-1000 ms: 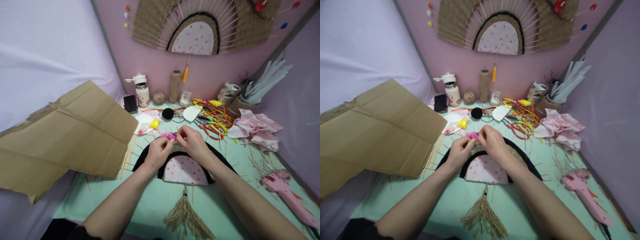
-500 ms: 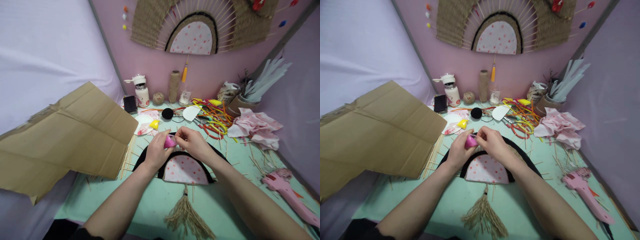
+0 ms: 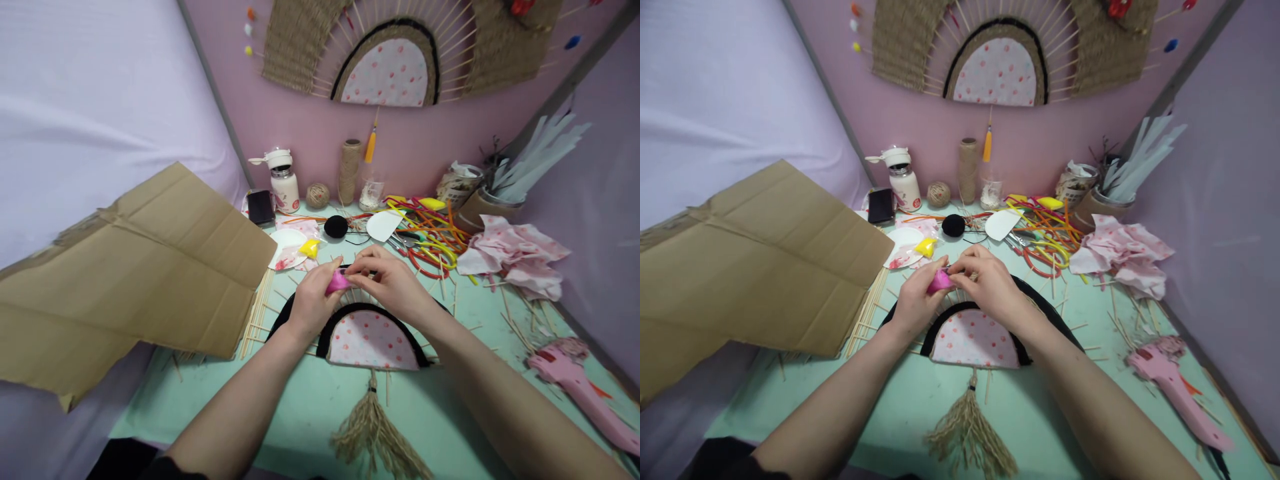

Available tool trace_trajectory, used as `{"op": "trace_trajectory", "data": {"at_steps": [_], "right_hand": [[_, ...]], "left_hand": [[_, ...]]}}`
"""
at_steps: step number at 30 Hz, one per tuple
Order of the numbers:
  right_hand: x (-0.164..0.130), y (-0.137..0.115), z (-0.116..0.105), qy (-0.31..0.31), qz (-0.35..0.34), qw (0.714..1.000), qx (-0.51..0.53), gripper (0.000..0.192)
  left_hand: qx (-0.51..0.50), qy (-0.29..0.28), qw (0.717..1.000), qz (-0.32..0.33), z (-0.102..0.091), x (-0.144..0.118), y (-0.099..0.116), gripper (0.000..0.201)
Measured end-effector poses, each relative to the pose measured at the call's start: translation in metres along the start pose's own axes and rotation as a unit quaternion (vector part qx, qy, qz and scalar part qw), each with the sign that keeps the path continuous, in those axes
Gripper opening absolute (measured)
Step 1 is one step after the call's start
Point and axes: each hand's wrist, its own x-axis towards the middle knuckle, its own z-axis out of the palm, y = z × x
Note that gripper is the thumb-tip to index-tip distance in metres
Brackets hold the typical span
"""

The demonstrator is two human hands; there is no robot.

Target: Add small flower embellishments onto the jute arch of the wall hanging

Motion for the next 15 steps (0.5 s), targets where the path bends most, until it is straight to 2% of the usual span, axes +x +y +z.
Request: {"op": "trace_trajectory", "data": {"at_steps": [9,15], "right_hand": [[-0.003,0.007,0.009,-0.007,0.002,1.000,-0.030,0.011],[-0.005,0.008,0.015,-0.001,-0.016,0.999,-0.032,0.010]], "left_hand": [[0.016,0.007,0.999,0.035,0.002,-0.003,0.000,0.054],[0.025,0.023,0.999,0.030,0.003,-0.002,0.001,0.051]]}}
